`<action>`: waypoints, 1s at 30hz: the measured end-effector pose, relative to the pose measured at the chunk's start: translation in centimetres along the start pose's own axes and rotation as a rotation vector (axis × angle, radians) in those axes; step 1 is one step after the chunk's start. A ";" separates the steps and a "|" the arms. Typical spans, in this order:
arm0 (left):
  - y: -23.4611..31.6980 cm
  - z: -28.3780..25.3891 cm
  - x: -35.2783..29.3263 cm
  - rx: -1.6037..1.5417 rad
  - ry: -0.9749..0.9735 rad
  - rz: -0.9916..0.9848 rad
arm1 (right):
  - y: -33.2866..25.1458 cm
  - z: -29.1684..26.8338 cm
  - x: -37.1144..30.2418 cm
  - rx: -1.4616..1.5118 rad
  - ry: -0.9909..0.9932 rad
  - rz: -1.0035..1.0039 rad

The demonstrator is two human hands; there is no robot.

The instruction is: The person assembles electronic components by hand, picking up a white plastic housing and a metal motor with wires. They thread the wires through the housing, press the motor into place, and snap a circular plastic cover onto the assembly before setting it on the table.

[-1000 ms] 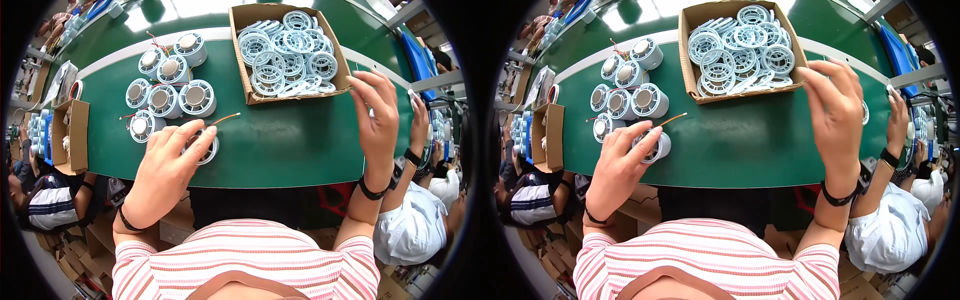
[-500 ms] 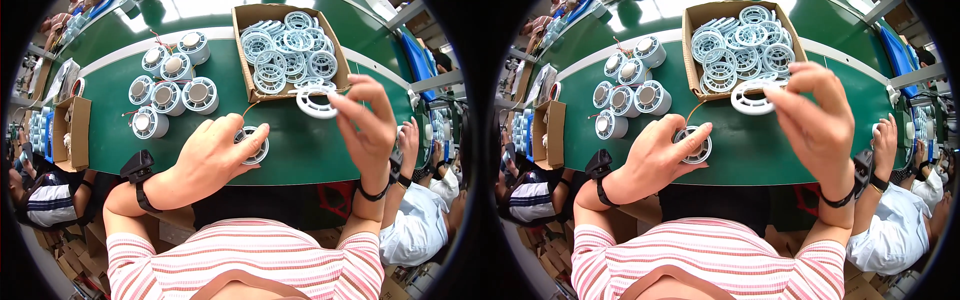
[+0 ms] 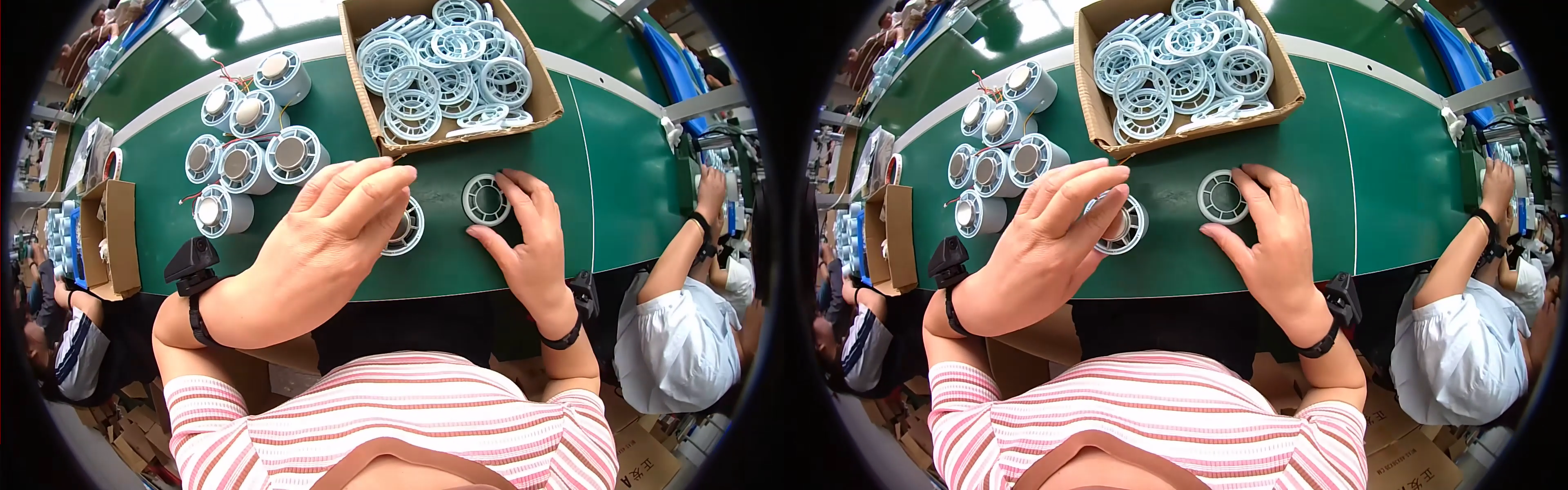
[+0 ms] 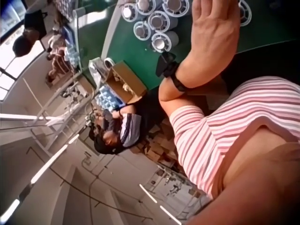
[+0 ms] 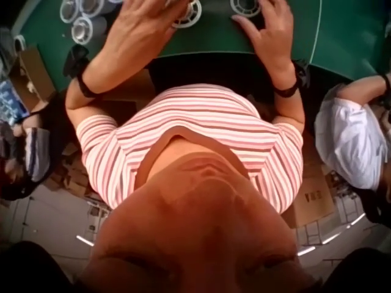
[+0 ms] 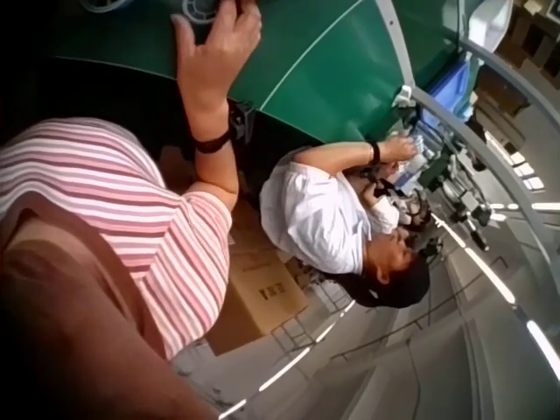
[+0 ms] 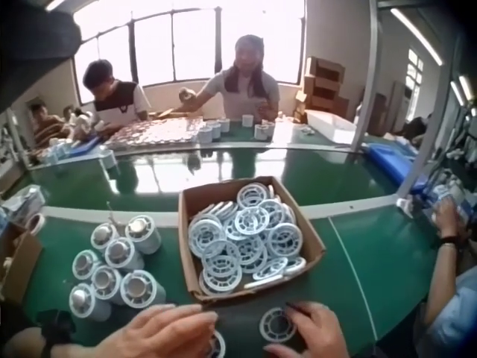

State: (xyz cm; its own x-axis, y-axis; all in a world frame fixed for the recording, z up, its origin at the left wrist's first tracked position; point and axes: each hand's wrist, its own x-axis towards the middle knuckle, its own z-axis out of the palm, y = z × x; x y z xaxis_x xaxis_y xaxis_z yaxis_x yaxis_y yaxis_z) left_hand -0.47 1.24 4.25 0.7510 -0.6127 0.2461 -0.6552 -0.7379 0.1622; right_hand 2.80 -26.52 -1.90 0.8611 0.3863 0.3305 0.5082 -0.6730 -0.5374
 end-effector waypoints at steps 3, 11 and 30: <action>-0.1 -0.2 0.1 -0.228 -0.030 -0.036 | -1.4 0.0 0.8 0.013 -0.059 -0.055; -0.5 0.8 0.0 -0.492 -0.147 -0.255 | -2.0 1.7 0.3 0.054 0.057 0.137; -0.5 3.9 -0.2 -1.677 -0.243 -0.624 | -5.5 0.0 2.8 0.531 -0.257 -0.235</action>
State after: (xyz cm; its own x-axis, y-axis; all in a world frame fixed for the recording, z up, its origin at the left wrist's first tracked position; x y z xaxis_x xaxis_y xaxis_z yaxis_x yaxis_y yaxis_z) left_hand 0.00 0.62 0.34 0.7861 -0.5237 -0.3283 0.4365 0.0943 0.8947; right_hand 2.39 -21.75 1.92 0.6678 0.6696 0.3250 0.5657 -0.1729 -0.8063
